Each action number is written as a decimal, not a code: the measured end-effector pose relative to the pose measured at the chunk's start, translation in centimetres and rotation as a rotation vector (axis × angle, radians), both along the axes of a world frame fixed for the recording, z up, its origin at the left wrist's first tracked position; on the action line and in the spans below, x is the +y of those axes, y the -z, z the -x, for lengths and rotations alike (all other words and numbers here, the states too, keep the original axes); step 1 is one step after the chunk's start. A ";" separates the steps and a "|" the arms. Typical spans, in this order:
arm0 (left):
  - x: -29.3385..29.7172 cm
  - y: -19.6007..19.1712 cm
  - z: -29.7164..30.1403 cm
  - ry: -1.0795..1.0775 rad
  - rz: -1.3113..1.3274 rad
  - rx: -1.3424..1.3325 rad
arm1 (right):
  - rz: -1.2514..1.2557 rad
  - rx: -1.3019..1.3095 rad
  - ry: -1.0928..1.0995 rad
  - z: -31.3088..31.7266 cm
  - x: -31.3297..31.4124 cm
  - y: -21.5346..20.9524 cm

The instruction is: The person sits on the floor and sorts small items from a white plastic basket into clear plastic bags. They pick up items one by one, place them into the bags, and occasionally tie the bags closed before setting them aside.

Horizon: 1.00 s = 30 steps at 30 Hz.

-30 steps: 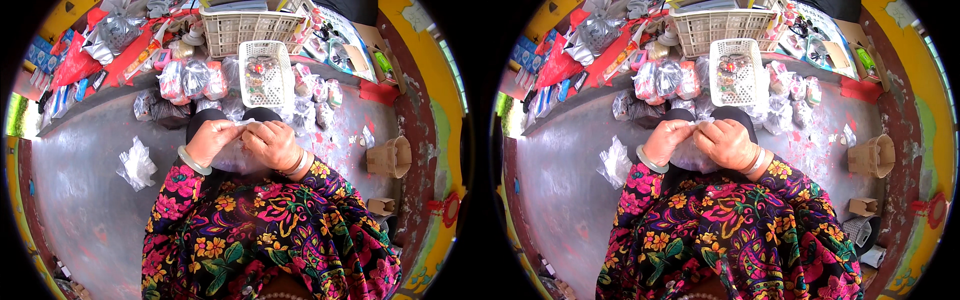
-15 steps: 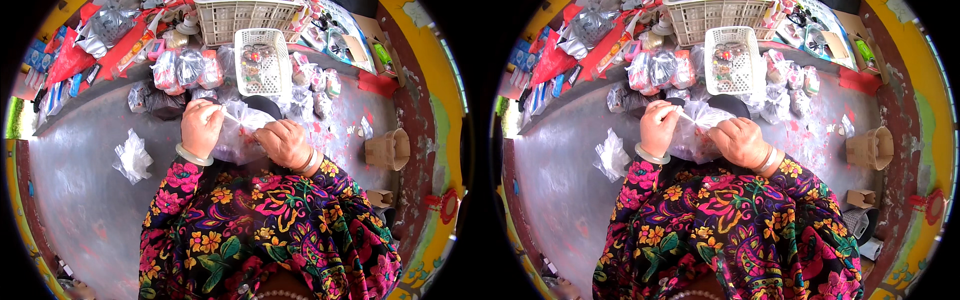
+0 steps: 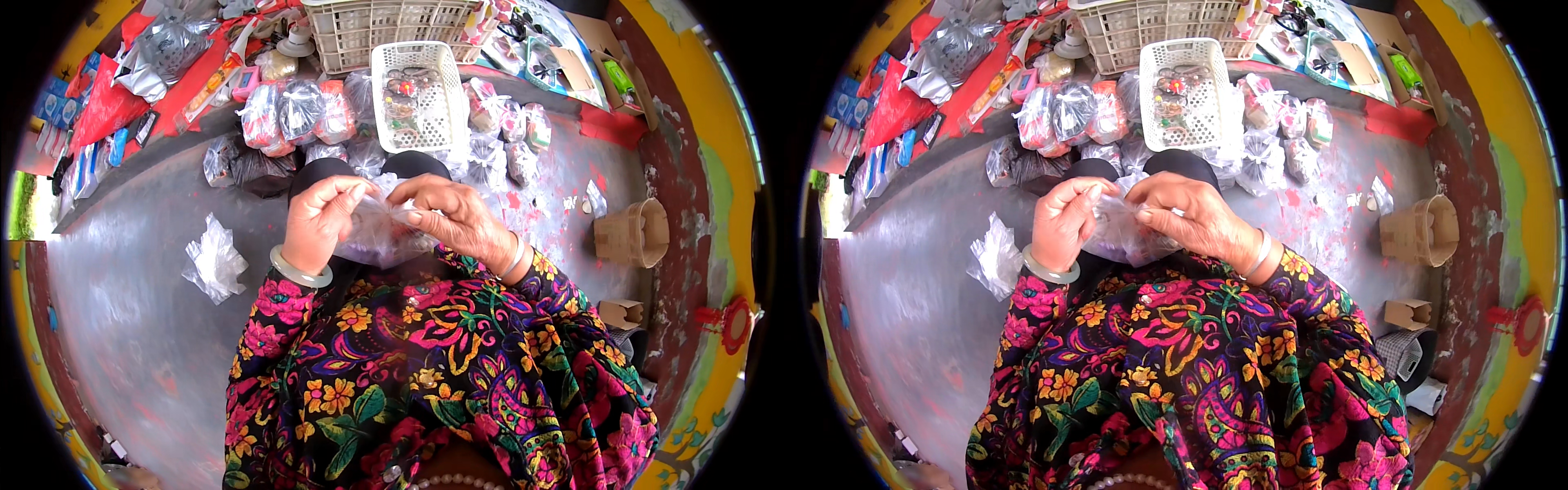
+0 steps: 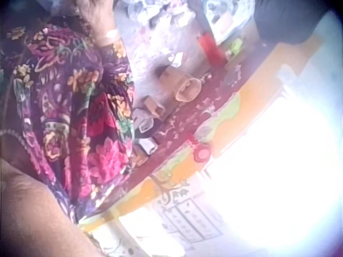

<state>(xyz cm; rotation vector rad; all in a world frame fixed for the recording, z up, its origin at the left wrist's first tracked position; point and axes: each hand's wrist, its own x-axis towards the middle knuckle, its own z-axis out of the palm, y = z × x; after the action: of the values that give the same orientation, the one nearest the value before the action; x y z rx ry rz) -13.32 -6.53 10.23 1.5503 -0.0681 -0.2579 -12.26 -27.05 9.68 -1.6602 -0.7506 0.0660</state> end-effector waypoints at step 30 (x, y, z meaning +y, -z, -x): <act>0.2 -2.7 -1.6 0.428 -0.713 -0.602 | -0.265 0.656 -0.113 0.7 0.8 1.3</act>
<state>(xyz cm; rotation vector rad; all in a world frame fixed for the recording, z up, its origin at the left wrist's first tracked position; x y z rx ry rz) -11.69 -6.31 12.92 2.2738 -0.8662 -0.1437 -12.99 -26.27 8.35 -1.2312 -0.3290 0.5407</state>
